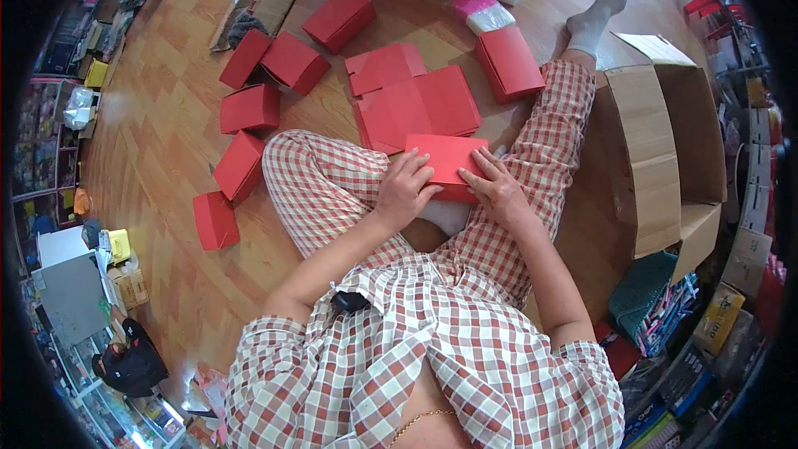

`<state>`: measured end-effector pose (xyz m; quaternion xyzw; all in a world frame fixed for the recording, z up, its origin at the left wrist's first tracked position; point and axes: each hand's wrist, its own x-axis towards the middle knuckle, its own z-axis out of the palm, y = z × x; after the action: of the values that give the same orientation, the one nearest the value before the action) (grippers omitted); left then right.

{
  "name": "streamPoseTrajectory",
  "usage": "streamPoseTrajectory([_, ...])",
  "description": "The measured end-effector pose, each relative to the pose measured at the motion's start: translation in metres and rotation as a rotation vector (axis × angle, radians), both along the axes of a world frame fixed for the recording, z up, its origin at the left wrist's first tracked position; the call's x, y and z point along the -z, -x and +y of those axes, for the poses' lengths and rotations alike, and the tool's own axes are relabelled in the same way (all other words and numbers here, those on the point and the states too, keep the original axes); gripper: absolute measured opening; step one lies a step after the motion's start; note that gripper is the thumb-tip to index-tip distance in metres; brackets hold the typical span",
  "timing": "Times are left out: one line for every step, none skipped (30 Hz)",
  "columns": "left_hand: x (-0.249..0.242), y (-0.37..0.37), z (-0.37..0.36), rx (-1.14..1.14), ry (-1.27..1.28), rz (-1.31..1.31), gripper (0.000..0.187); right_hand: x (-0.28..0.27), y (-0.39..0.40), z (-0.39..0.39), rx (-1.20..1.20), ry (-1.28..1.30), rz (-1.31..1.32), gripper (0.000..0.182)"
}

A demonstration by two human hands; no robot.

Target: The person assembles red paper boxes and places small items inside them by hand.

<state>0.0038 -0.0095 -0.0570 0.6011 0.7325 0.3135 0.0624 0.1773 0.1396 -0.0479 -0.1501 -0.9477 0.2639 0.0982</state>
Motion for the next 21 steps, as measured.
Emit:
streamPoseTrajectory([0.003, 0.000, 0.002, -0.052, 0.001, -0.064, 0.030, 0.000, 0.003, 0.001, -0.003, -0.005, 0.000, 0.039])
streamPoseTrajectory([0.005, -0.001, 0.004, -0.103, 0.003, -0.130, 0.028, 0.001, 0.006, 0.002, 0.010, 0.008, -0.008, 0.038])
streamPoseTrajectory([0.007, -0.001, 0.006, -0.107, 0.000, -0.130, 0.028, 0.002, 0.008, 0.002, 0.022, 0.024, -0.015, 0.037])
streamPoseTrajectory([0.010, -0.001, 0.008, -0.126, -0.022, -0.141, 0.030, 0.002, 0.010, 0.003, 0.017, 0.023, -0.012, 0.037])
streamPoseTrajectory([0.012, 0.000, 0.009, -0.145, -0.043, -0.151, 0.032, 0.003, 0.011, 0.005, 0.031, 0.043, -0.016, 0.036])
streamPoseTrajectory([0.013, 0.001, 0.010, -0.151, -0.045, -0.145, 0.032, 0.002, 0.013, 0.006, 0.045, 0.063, -0.020, 0.035])
streamPoseTrajectory([0.013, 0.001, 0.011, -0.158, -0.055, -0.162, 0.032, 0.002, 0.015, 0.007, 0.040, 0.061, -0.014, 0.035])
streamPoseTrajectory([0.014, 0.002, 0.012, -0.162, -0.068, -0.179, 0.032, 0.000, 0.016, 0.008, 0.038, 0.066, 0.000, 0.036])
streamPoseTrajectory([0.013, 0.006, 0.011, -0.162, -0.075, -0.172, 0.032, -0.004, 0.019, 0.009, 0.037, 0.068, 0.015, 0.038])
streamPoseTrajectory([0.011, 0.010, 0.008, -0.165, -0.117, -0.204, 0.032, -0.008, 0.023, 0.012, 0.037, 0.062, 0.021, 0.038])
streamPoseTrajectory([0.010, 0.017, 0.005, -0.166, -0.157, -0.238, 0.032, -0.013, 0.025, 0.013, 0.012, 0.146, 0.115, 0.040])
streamPoseTrajectory([0.004, 0.033, 0.000, -0.206, -0.221, -0.217, 0.033, -0.023, 0.027, 0.014, -0.012, 0.232, 0.205, 0.043])
streamPoseTrajectory([-0.008, 0.053, -0.003, -0.237, -0.282, -0.200, 0.034, -0.041, 0.037, 0.016, 0.109, 0.276, 0.357, 0.047])
streamPoseTrajectory([-0.027, 0.069, -0.004, -0.338, -0.352, -0.152, 0.034, -0.038, 0.041, 0.026, 0.116, 0.276, 0.358, 0.047])
streamPoseTrajectory([-0.044, 0.086, -0.006, -0.441, -0.421, -0.102, 0.034, -0.032, 0.045, 0.039, 0.239, 0.203, 0.423, 0.047])
streamPoseTrajectory([-0.051, 0.109, -0.014, -0.527, -0.399, 0.090, 0.036, -0.027, 0.049, 0.053, 0.362, 0.130, 0.488, 0.047])
streamPoseTrajectory([-0.058, 0.130, -0.019, -0.620, -0.434, 0.170, 0.035, -0.025, 0.053, 0.066, 0.462, 0.115, 0.421, 0.050])
streamPoseTrajectory([-0.064, 0.148, -0.023, -0.712, -0.471, 0.251, 0.035, -0.022, 0.056, 0.080, 0.560, 0.100, 0.355, 0.052])
streamPoseTrajectory([-0.065, 0.166, -0.033, -0.783, -0.408, 0.352, 0.034, -0.017, 0.061, 0.093, 0.566, 0.102, 0.362, 0.052])
streamPoseTrajectory([-0.064, 0.181, -0.039, -0.852, -0.343, 0.453, 0.033, -0.011, 0.066, 0.104, 0.645, 0.011, 0.299, 0.058])
streamPoseTrajectory([-0.064, 0.185, -0.041, -0.844, -0.344, 0.456, 0.033, -0.006, 0.070, 0.112, 0.722, -0.080, 0.232, 0.065])
